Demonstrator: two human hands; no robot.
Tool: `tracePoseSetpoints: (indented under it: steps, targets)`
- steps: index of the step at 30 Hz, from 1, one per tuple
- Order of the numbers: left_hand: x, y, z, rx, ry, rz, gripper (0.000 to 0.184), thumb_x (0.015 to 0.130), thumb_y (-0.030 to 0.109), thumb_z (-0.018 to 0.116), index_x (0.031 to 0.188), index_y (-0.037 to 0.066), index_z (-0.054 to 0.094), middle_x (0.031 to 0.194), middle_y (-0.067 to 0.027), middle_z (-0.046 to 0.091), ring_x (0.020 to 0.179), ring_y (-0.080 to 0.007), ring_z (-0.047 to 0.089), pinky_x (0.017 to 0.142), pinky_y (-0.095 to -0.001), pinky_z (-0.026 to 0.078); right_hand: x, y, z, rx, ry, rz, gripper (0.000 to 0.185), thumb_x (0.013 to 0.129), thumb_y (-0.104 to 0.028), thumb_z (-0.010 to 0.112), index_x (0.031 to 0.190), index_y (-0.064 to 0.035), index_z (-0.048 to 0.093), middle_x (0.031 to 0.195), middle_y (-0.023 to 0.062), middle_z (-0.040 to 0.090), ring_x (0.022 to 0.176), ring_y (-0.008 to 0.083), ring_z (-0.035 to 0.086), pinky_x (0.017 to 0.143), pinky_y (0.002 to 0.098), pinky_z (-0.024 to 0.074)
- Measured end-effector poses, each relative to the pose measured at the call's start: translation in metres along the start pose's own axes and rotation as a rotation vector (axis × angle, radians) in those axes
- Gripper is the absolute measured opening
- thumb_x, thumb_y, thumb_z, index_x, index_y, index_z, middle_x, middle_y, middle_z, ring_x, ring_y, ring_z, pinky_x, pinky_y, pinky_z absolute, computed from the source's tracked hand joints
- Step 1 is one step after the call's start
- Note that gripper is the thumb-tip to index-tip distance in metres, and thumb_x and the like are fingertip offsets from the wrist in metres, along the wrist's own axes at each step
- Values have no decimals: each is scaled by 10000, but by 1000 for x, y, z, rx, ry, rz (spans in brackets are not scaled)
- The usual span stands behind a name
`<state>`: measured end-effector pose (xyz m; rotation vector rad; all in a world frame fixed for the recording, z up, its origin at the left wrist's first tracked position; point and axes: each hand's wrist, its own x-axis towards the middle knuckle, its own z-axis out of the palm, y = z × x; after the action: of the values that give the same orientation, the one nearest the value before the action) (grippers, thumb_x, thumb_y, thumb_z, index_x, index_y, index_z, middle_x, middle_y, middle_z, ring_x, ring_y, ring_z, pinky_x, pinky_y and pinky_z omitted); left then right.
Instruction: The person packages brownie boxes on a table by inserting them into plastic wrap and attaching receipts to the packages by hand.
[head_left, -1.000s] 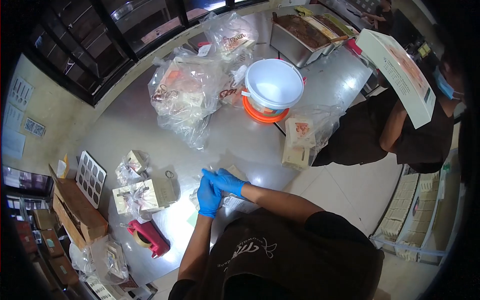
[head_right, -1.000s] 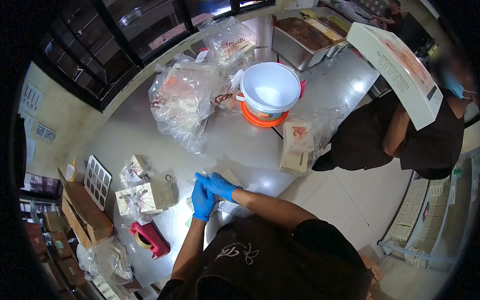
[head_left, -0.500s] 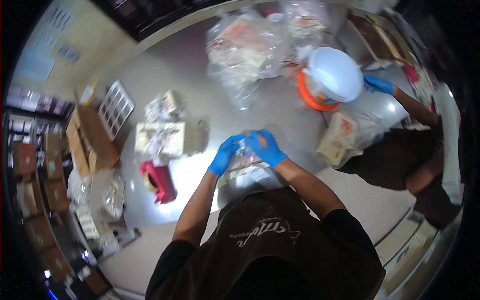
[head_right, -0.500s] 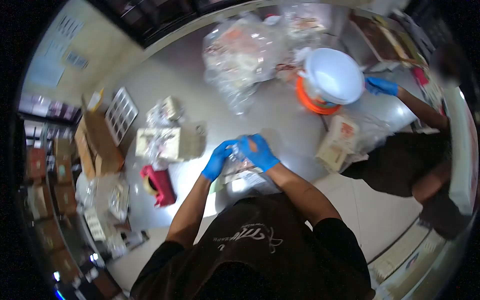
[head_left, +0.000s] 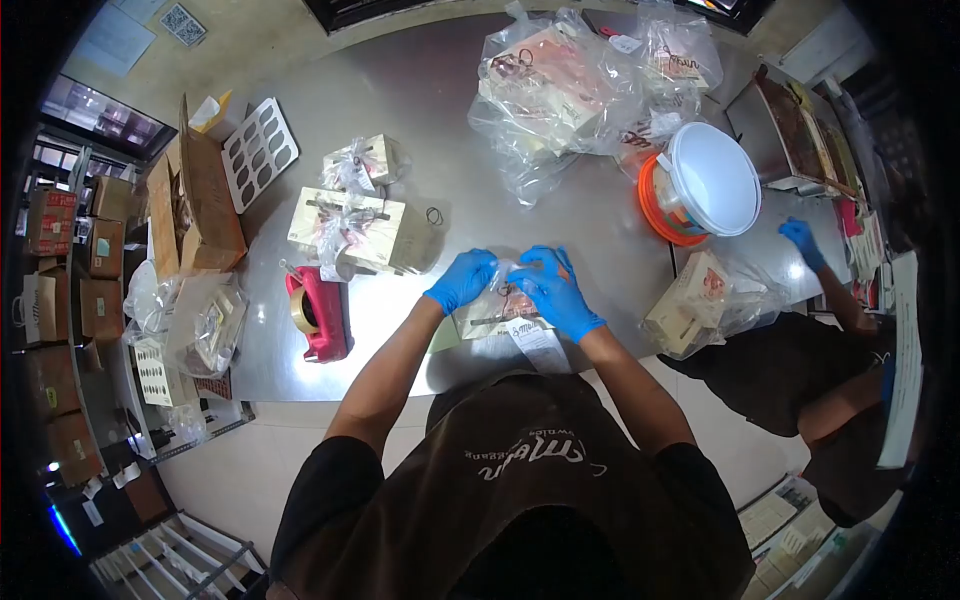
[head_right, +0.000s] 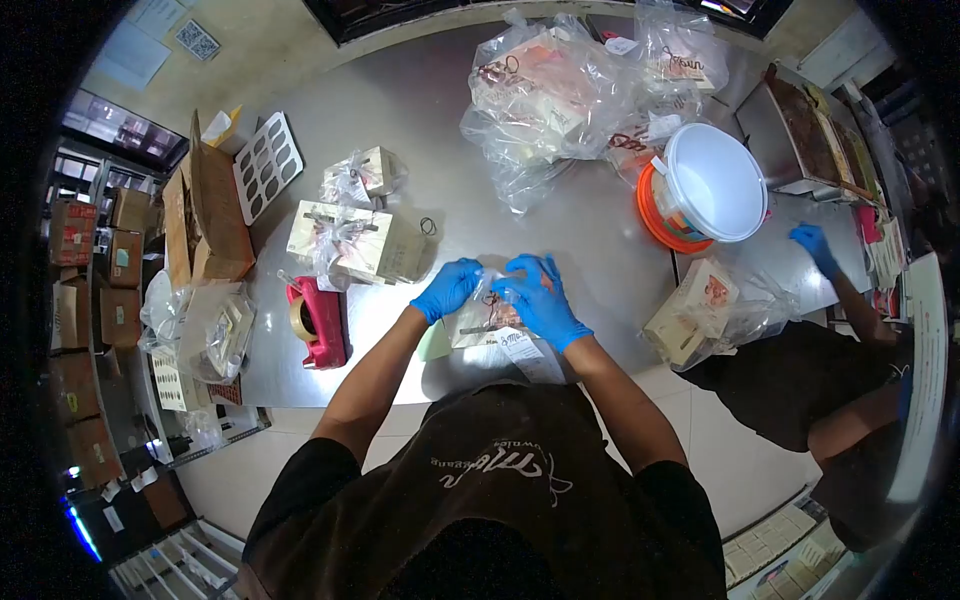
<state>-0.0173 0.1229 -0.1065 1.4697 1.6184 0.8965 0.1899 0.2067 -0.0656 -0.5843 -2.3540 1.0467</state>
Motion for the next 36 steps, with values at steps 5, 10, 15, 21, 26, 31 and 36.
tracePoseSetpoints:
  steps: [5,10,15,21,26,31,36]
  targets:
    - [11,-18,-9,758,63,-71,287,845,298,503,798,69,670,796,-154,664,798,-337,639,694,-477,499,-60,-18,5,-315,41,48,109,816,-266,591,828,-186,665,1009,49,525,962,266,450,824,437,280]
    - [7,2,2,838,34,-267,221,819,248,551,912,80,660,1016,-137,648,887,-316,639,712,-514,492,-89,5,-9,-275,-144,197,90,817,-228,585,807,-173,655,967,34,571,947,276,506,833,430,336]
    - [6,42,-3,908,154,664,229,770,153,578,971,46,603,1008,-170,637,856,-334,642,732,-478,518,-34,-24,-26,-344,-456,484,124,824,-165,563,876,-61,604,934,167,630,845,389,640,736,487,509]
    - [15,37,-11,922,-344,173,209,794,235,541,888,84,652,866,-161,677,738,-349,651,684,-469,522,-27,-23,2,-593,-281,377,201,849,-130,483,1003,-3,509,832,240,635,773,416,637,657,491,510]
    - [12,64,-19,675,-161,22,283,790,333,539,720,90,666,711,-173,645,682,-351,636,653,-448,515,-27,-37,-17,-598,-281,498,270,866,-264,537,955,-12,576,727,187,639,720,347,661,592,445,513]
    - [16,20,-6,749,-5,-29,280,796,343,525,684,140,683,729,-128,661,671,-350,636,631,-450,513,-52,-16,-20,-546,-388,334,353,914,-421,484,893,-112,652,773,141,665,644,358,637,604,451,518]
    - [14,-8,5,811,-32,13,269,816,331,527,721,138,689,752,-128,668,655,-335,643,606,-453,511,-71,-12,-30,-449,-372,248,284,923,-342,502,874,-123,676,792,111,662,726,316,642,657,447,522]
